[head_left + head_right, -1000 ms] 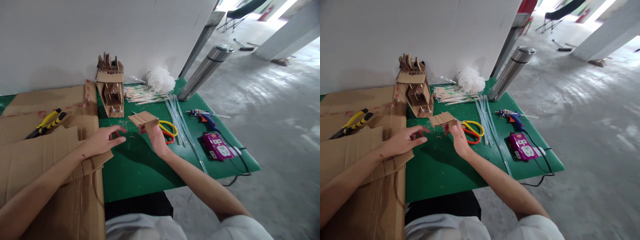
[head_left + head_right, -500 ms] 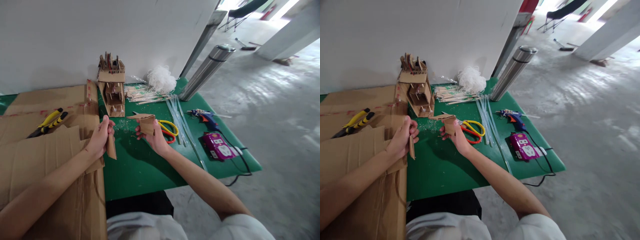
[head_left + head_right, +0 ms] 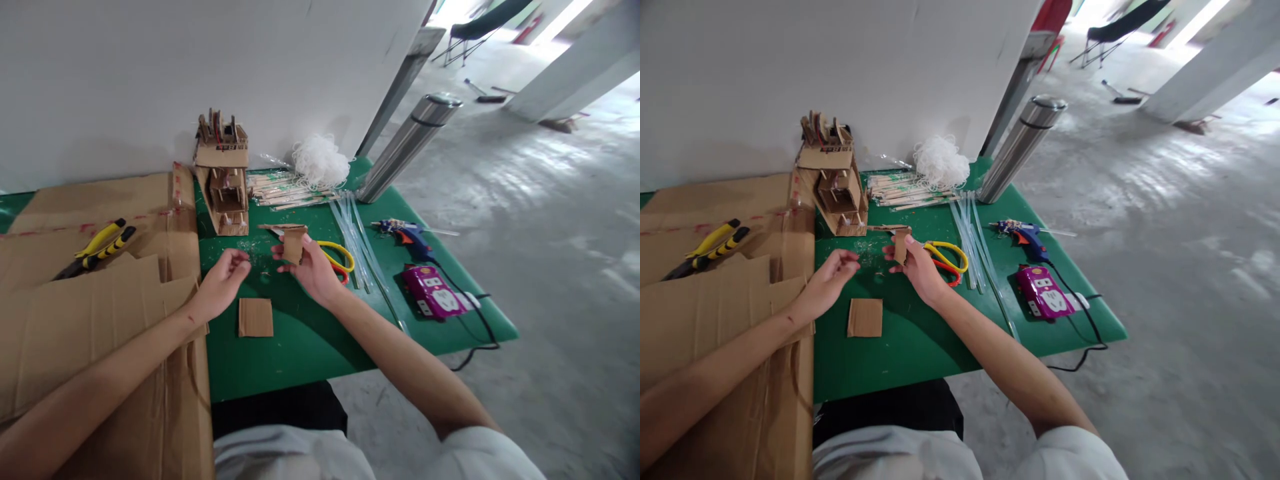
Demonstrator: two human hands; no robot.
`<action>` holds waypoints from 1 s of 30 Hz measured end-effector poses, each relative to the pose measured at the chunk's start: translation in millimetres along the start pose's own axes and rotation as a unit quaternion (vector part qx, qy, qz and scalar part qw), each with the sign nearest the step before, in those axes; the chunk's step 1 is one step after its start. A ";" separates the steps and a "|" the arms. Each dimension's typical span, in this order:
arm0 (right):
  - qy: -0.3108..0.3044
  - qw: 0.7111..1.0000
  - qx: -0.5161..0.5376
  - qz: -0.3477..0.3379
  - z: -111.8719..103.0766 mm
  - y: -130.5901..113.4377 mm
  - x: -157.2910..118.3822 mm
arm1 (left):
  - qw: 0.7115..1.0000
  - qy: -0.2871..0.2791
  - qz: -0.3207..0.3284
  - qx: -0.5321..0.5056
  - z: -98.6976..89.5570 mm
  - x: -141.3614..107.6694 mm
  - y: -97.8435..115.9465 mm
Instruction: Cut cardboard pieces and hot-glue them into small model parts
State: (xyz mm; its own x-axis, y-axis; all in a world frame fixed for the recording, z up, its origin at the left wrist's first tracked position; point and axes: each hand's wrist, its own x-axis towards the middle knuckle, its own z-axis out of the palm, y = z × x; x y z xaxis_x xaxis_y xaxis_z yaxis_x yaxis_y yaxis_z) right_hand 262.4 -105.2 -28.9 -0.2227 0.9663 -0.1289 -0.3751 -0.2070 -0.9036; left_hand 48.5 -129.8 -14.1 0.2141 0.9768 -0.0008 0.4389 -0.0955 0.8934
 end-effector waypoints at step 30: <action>0.016 0.976 -0.212 0.041 -6.0 1.8 -4.4 | 0.970 -0.058 0.133 0.196 -22.9 -2.1 -1.3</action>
State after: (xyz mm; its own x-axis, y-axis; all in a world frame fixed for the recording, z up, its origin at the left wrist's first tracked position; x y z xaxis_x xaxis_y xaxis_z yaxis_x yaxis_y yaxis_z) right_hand 268.1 -108.8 -32.4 -0.2063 0.9548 -0.2138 0.0496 -0.2080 -0.9769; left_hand 27.5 -127.3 -5.0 0.4521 0.8818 0.1343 0.6484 -0.4283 0.6294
